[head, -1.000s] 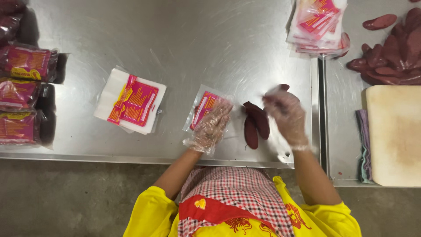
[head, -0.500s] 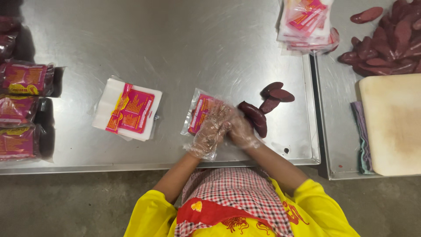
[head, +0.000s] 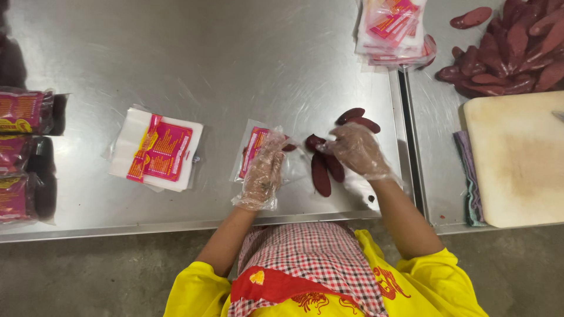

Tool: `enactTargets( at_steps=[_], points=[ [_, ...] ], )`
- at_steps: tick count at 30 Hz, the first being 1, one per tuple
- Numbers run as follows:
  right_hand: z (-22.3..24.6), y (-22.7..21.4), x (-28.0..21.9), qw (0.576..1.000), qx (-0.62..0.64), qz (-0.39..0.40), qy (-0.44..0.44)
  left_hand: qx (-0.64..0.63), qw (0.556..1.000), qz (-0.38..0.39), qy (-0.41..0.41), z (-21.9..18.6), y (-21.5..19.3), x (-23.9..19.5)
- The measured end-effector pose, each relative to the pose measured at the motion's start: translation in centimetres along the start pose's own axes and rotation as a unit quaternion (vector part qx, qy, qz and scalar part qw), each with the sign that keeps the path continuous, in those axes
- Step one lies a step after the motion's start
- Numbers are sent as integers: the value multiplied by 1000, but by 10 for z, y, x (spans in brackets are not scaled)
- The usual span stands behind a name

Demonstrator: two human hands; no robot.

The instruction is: The person packs multiple dark-colored food items into plastic bags by hand, placing the filled bags on the metal table surface.

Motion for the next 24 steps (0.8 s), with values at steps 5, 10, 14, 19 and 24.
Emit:
enactTargets(
  at_steps=[5,10,14,19,24],
  points=[
    [-12,-16,-8,999,-19,16,47,11,1000,-6,24,12,13,0],
    [-37,-66,-21,993,18,-114,35,79,997,-9,11,26,22,0],
    [-74,-79,6,982,-152,-112,6,182,983,-24,16,34,26,0],
    [-131,-69,31,980,-184,-30,76,208,977,-9,-35,42,36,2],
    [-103,-65,17,994,74,-74,-33,187,981,-40,17,23,23,-4]
  ],
)
Point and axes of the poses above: each hand's wrist, its own x-axis towards the middle knuckle, its own y-axis out of the palm, z = x × y, the point moved 10 cm from there along x, towards the middle knuckle, and after that the axes turned 7 degrees about z, right-handed, at the moved point
